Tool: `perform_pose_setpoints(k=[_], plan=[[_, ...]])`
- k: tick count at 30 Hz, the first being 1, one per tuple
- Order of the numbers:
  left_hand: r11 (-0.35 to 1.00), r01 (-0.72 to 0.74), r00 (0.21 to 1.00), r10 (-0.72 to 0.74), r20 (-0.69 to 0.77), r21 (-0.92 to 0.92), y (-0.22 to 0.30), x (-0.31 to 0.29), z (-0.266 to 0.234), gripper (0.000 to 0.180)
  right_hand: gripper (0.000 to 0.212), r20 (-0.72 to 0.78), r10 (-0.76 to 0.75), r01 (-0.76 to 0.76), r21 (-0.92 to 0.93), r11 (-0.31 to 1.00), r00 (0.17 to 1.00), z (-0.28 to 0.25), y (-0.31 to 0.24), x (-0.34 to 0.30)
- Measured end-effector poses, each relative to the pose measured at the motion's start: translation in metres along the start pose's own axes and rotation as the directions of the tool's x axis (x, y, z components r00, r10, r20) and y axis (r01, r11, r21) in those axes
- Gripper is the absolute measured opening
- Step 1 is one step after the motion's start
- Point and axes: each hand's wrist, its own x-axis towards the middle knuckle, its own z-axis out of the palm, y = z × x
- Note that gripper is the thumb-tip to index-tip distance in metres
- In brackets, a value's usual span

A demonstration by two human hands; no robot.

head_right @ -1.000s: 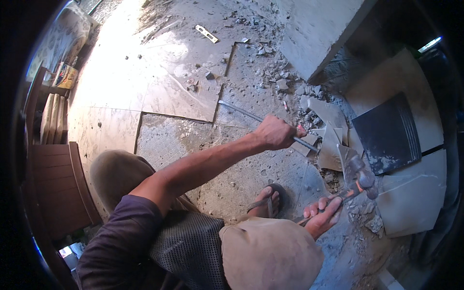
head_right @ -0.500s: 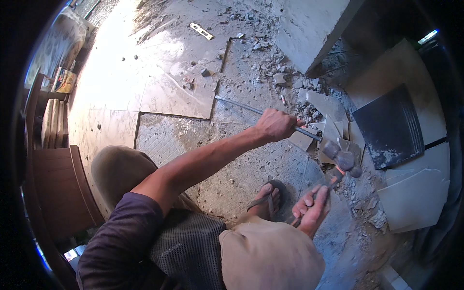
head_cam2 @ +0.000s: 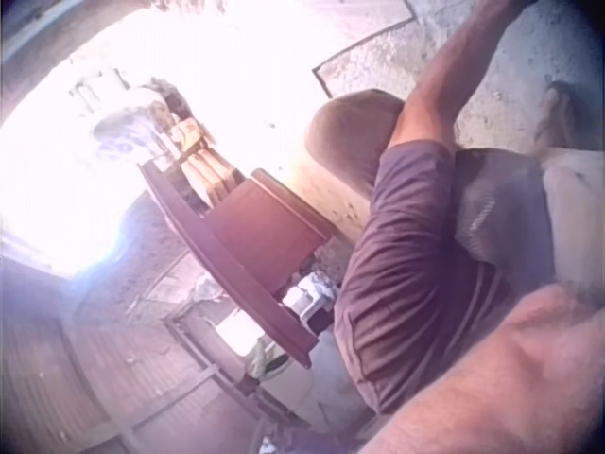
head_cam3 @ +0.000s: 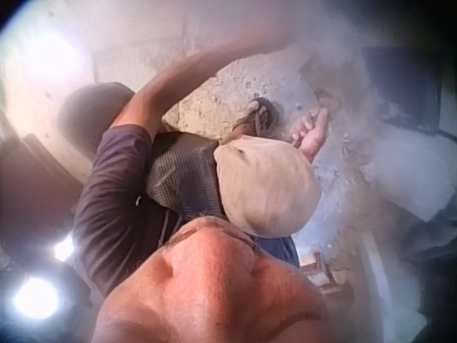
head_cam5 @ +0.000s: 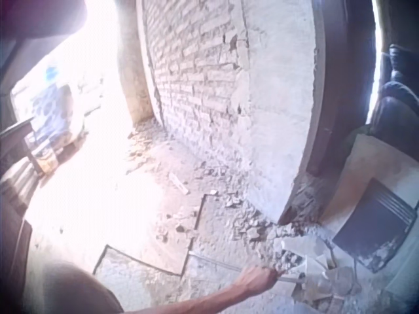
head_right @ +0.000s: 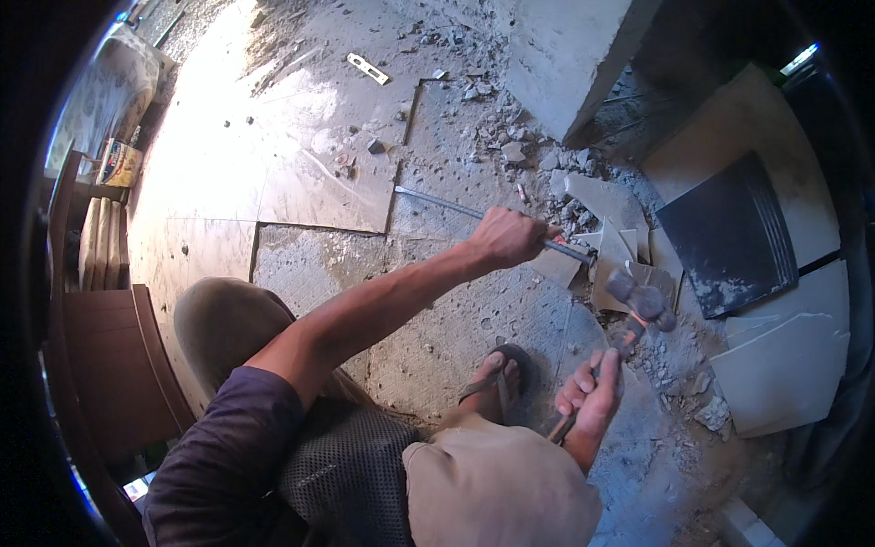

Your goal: The person uses a hammer and a chisel to break and lift floor tiles from a concrete floor.

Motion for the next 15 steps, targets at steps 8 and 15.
perform_pose_setpoints(k=[8,15], plan=[[1.000,0.001,0.999,0.000,-0.040,0.012,0.005,0.009,-0.006,0.048,0.040,-0.424,-0.510,0.580,0.044,0.814,0.749,-0.009,-0.048,0.014],[1.000,0.003,0.999,-0.002,-0.039,0.025,-0.002,0.009,-0.011,0.047,0.041,-0.030,0.001,-0.004,-0.103,0.995,1.000,0.006,0.000,0.014]])
